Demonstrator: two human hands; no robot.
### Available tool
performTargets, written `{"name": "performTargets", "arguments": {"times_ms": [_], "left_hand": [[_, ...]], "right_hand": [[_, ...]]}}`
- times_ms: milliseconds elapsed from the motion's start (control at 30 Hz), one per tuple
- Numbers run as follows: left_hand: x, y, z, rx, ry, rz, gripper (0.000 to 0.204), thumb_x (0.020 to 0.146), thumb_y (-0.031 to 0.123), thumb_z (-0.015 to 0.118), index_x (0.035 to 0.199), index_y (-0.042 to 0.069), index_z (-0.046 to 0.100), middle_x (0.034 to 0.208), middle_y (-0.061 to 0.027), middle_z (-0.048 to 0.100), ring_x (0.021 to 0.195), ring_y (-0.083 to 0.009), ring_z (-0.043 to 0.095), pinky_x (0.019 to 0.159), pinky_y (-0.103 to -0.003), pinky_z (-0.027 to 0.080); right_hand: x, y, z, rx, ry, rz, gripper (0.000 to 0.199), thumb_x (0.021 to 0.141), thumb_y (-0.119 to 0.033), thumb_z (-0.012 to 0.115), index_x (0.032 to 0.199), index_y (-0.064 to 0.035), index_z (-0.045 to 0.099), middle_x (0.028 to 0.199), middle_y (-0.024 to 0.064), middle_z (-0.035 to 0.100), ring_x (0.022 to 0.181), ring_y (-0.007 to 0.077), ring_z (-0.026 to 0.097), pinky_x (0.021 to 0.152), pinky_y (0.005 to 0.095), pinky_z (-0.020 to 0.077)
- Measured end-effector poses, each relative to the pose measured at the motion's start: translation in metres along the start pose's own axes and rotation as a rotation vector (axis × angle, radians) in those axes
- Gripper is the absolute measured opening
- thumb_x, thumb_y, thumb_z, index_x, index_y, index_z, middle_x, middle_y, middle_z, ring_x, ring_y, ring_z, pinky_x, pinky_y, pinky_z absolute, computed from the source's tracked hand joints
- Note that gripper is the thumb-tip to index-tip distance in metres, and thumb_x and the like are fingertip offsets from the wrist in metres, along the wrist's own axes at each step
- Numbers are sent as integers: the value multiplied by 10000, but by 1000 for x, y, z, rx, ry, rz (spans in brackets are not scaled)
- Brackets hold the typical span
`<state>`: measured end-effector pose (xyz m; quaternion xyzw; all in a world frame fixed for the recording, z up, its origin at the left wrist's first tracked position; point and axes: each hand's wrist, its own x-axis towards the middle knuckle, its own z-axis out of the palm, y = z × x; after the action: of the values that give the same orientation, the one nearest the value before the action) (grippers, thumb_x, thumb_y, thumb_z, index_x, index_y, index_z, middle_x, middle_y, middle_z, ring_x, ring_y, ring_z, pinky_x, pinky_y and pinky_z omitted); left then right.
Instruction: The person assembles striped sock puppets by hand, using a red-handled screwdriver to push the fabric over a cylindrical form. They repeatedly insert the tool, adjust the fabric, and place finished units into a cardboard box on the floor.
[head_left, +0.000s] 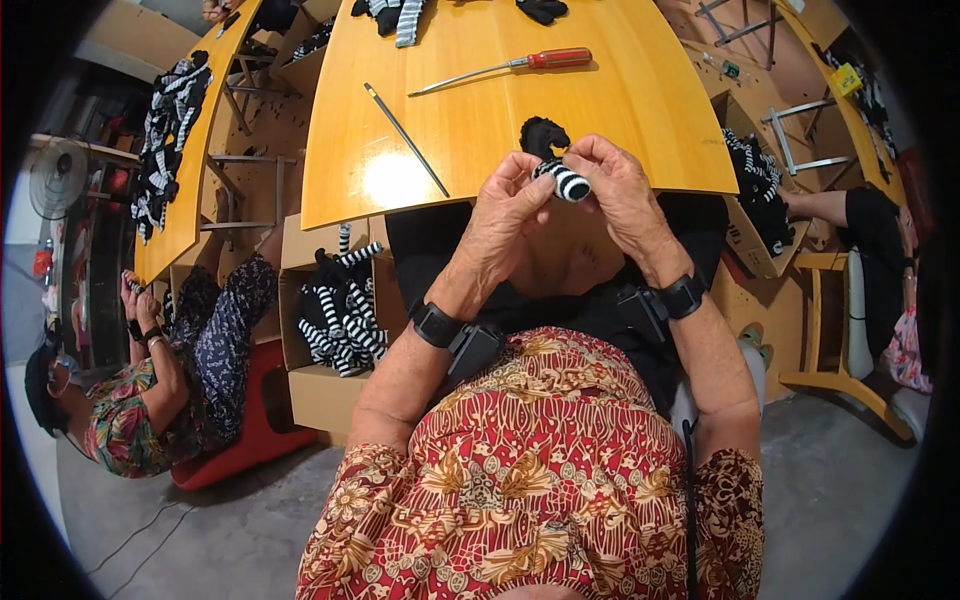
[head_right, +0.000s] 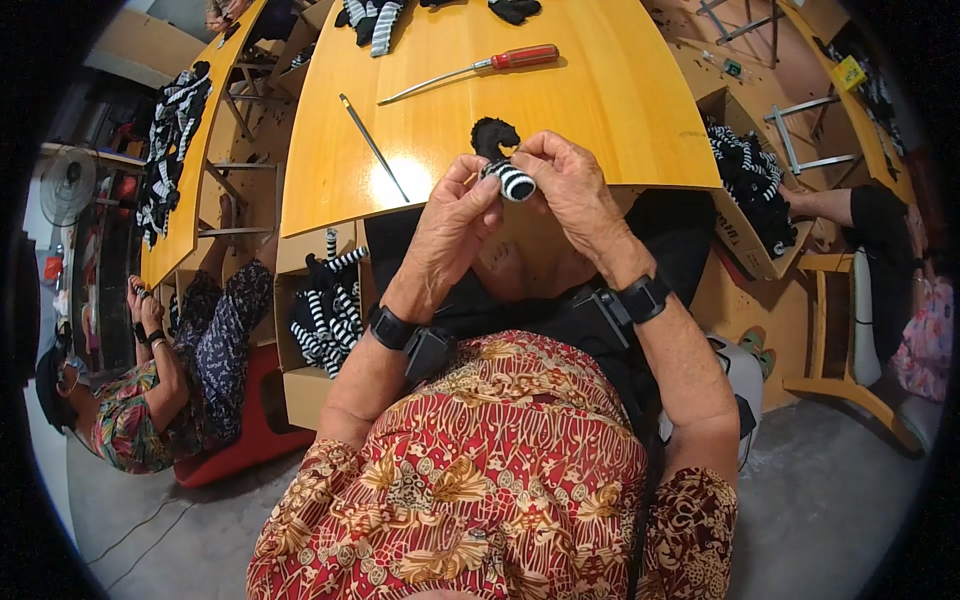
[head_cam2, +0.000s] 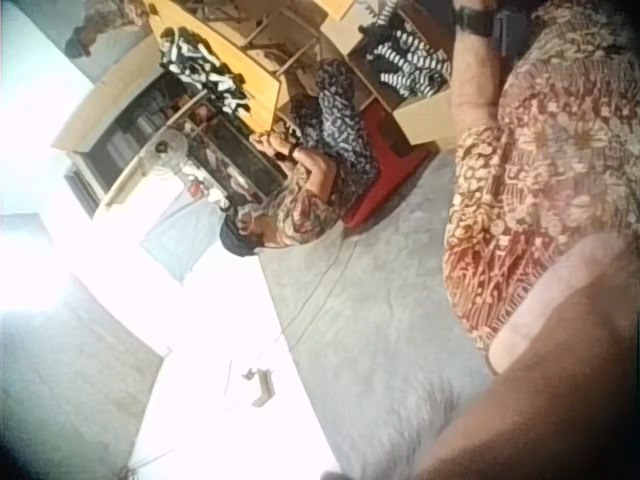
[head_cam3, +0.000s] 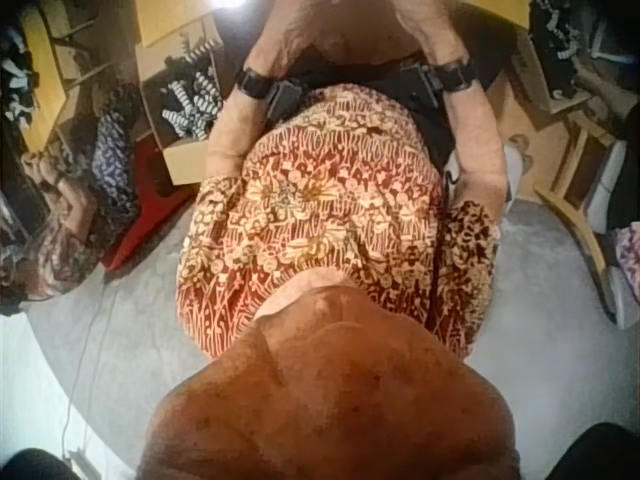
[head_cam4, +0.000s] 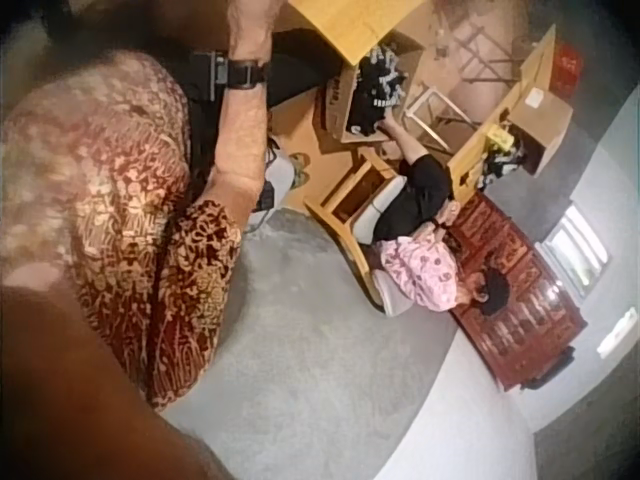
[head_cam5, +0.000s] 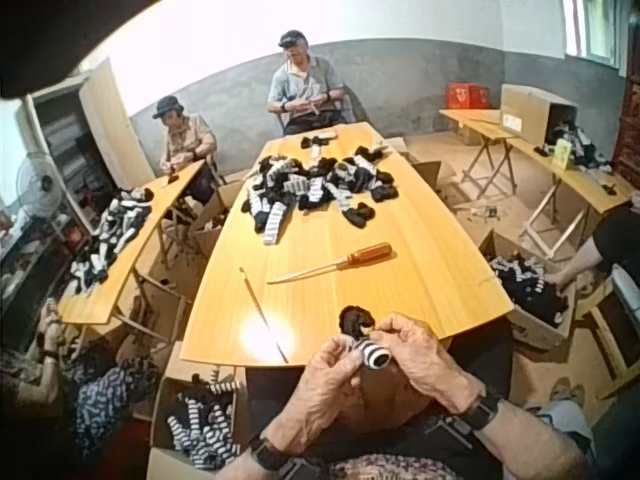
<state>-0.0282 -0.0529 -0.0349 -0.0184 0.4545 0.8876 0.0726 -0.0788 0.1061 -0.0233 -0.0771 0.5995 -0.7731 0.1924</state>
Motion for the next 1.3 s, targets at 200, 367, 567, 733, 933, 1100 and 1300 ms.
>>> {"name": "performTargets", "arguments": {"times_ms": [200, 367, 567, 733, 933, 1100, 1300], "left_hand": [[0, -2, 0, 133, 174, 91, 116, 926, 144, 649, 976, 115, 549, 864, 29, 590, 649, -38, 519, 567, -168, 424], [4, -5, 0, -16, 150, 115, 129, 941, 135, 624, 1023, 105, 529, 865, 8, 597, 594, -37, 477, 523, -153, 390], [2, -3, 2, -202, -79, 5, 120, 971, 160, 577, 1053, 84, 533, 870, -24, 616, 500, -20, 394, 483, -150, 342], [-12, 12, 7, -100, -69, -42, 150, 933, 181, 644, 1004, 94, 545, 825, 21, 591, 566, -13, 447, 460, -141, 341], [-7, 4, 0, 187, 86, 62, 119, 931, 161, 643, 984, 103, 554, 844, 39, 594, 674, -9, 529, 551, -143, 408], [-3, -4, 2, 177, 155, 137, 104, 936, 146, 631, 984, 114, 544, 871, 40, 595, 718, -15, 561, 607, -146, 445], [1, -5, 4, -80, 149, 125, 108, 943, 106, 603, 1014, 91, 522, 879, 7, 598, 637, -25, 529, 555, -152, 432]], "right_hand": [[-4, -4, -1, -181, -87, -85, 110, 921, -128, 616, 953, -22, 614, 786, -16, 589, 624, 35, 508, 533, 187, 427], [-1, 1, 5, -10, -31, -43, 97, 921, -126, 619, 935, -31, 608, 777, -12, 592, 601, 35, 500, 520, 174, 417], [4, 12, 2, 210, -54, 16, 103, 921, -153, 635, 944, -56, 609, 776, -23, 597, 597, 24, 503, 511, 166, 400], [3, 8, -1, 200, -147, 4, 148, 914, -179, 652, 963, -46, 610, 795, -19, 601, 652, 30, 521, 565, 174, 426], [-5, -4, -14, -137, -185, 6, 141, 888, -166, 659, 938, -38, 628, 807, -18, 595, 754, 64, 532, 662, 212, 451], [-9, -14, -5, -293, -72, -49, 115, 871, -147, 656, 888, -36, 632, 785, -27, 586, 710, 61, 512, 639, 216, 442], [-5, -2, 2, 14, -6, -30, 114, 900, -155, 651, 879, -46, 624, 764, -20, 585, 622, 29, 483, 544, 175, 410]]}}
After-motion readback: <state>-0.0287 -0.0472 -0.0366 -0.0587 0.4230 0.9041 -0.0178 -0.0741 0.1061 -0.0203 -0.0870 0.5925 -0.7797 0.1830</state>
